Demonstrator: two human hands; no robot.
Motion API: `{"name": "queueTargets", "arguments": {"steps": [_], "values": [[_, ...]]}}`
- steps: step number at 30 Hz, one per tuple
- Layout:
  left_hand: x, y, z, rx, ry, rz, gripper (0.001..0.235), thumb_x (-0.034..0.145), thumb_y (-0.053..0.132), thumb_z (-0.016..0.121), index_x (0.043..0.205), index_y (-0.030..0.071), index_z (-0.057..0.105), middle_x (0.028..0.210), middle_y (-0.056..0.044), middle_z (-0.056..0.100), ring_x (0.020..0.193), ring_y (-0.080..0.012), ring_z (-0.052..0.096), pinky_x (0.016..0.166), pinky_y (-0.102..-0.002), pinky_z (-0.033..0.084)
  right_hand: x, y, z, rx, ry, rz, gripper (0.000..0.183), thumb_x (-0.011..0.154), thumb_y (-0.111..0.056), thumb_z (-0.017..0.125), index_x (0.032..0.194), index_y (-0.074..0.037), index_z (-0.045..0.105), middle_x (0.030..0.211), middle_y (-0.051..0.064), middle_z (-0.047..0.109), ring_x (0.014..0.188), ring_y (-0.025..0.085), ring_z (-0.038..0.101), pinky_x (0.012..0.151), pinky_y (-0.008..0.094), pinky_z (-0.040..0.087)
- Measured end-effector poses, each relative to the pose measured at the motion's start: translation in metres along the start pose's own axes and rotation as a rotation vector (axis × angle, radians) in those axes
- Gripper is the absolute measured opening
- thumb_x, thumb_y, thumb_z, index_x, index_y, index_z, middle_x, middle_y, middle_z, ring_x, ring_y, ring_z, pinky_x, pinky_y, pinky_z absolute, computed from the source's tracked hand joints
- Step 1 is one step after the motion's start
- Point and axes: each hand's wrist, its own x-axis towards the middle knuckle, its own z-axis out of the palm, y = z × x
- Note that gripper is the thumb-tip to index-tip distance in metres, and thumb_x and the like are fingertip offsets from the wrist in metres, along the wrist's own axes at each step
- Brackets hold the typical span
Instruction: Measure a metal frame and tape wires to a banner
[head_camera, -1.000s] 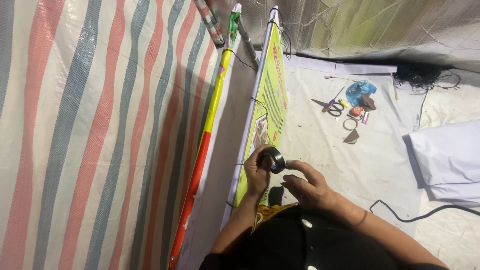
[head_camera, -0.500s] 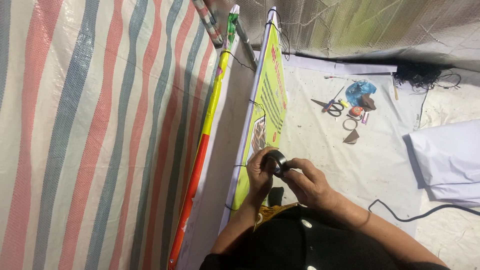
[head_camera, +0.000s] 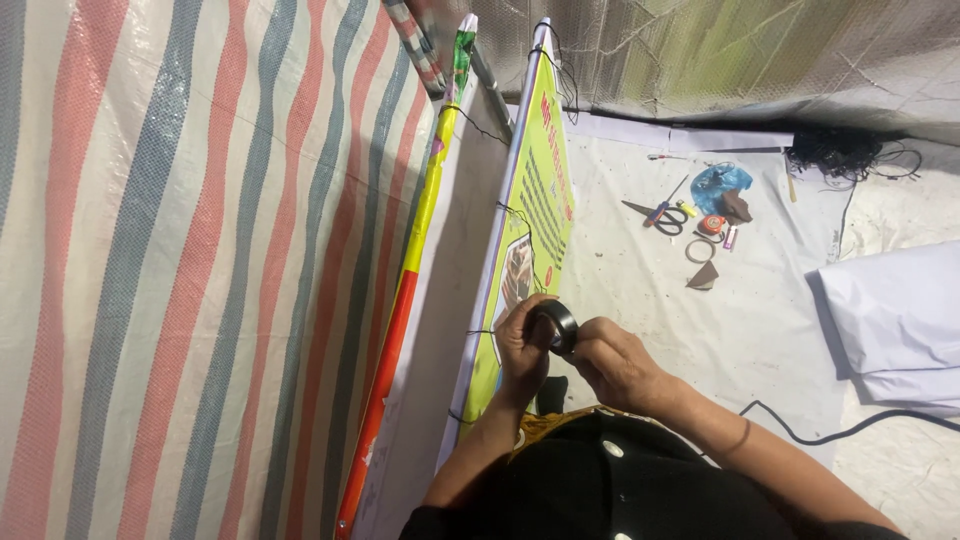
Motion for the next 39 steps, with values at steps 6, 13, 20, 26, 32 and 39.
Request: {"name": "queueTargets", "arguments": {"steps": [6, 13, 20, 26, 32, 39], "values": [[0.003, 0.010, 0.001, 0.013, 0.002, -0.005, 0.026, 0.093, 0.019, 0.067, 0.108, 0.000, 0.076, 0.083, -0.015, 0.070, 0.078, -0.0216, 0.064, 0.075, -0.040, 0.054, -0.021, 0.009, 0.004, -0.007, 0.159, -0.064, 0.007, 0.086, -0.002, 0.074, 0.084, -0.004, 0.068, 0.087, 0.015, 0.065, 0.067, 0.032, 0.066, 0.063, 0.036, 0.058], [0.004, 0.015, 0.004, 0.028, -0.002, 0.011, 0.027, 0.095, 0.022, 0.066, 0.108, 0.001, 0.076, 0.084, -0.015, 0.070, 0.080, -0.0222, 0.066, 0.075, -0.039, 0.055, 0.008, -0.022, -0.005, -0.176, 0.230, -0.084, 0.009, 0.085, -0.006, 0.077, 0.086, -0.006, 0.068, 0.108, 0.020, 0.075, 0.079, 0.033, 0.074, 0.067, 0.041, 0.060], [0.002, 0.018, 0.005, 0.072, 0.003, -0.017, 0.022, 0.092, 0.014, 0.068, 0.109, 0.002, 0.076, 0.086, -0.017, 0.072, 0.081, -0.0246, 0.069, 0.077, -0.041, 0.056, 0.006, -0.021, -0.007, -0.257, 0.207, -0.158, 0.005, 0.089, -0.006, 0.073, 0.087, -0.005, 0.068, 0.100, 0.020, 0.074, 0.075, 0.037, 0.071, 0.066, 0.043, 0.059], [0.002, 0.011, 0.000, 0.094, -0.008, -0.056, 0.019, 0.092, 0.011, 0.068, 0.107, 0.003, 0.077, 0.084, -0.014, 0.072, 0.081, -0.0221, 0.068, 0.078, -0.040, 0.056, 0.003, -0.012, -0.018, -0.287, 0.162, -0.084, 0.015, 0.086, -0.006, 0.074, 0.101, -0.003, 0.074, 0.091, 0.015, 0.069, 0.068, 0.032, 0.066, 0.061, 0.040, 0.056], [0.004, 0.016, 0.000, 0.142, -0.044, -0.076, 0.018, 0.091, 0.005, 0.069, 0.106, 0.002, 0.077, 0.087, -0.017, 0.074, 0.084, -0.0268, 0.072, 0.078, -0.041, 0.058, 0.023, -0.017, -0.027, -0.526, 0.002, -0.152, 0.004, 0.092, -0.006, 0.070, 0.091, -0.002, 0.069, 0.088, 0.015, 0.063, 0.065, 0.032, 0.061, 0.060, 0.039, 0.052], [0.007, 0.021, -0.004, 0.204, -0.079, -0.071, 0.013, 0.089, 0.006, 0.073, 0.101, 0.004, 0.078, 0.081, -0.015, 0.073, 0.080, -0.0280, 0.073, 0.076, -0.041, 0.058, 0.024, -0.012, -0.037, -0.613, -0.158, -0.196, 0.009, 0.093, -0.008, 0.066, 0.085, -0.003, 0.066, 0.080, 0.010, 0.057, 0.062, 0.029, 0.058, 0.058, 0.039, 0.048]]}}
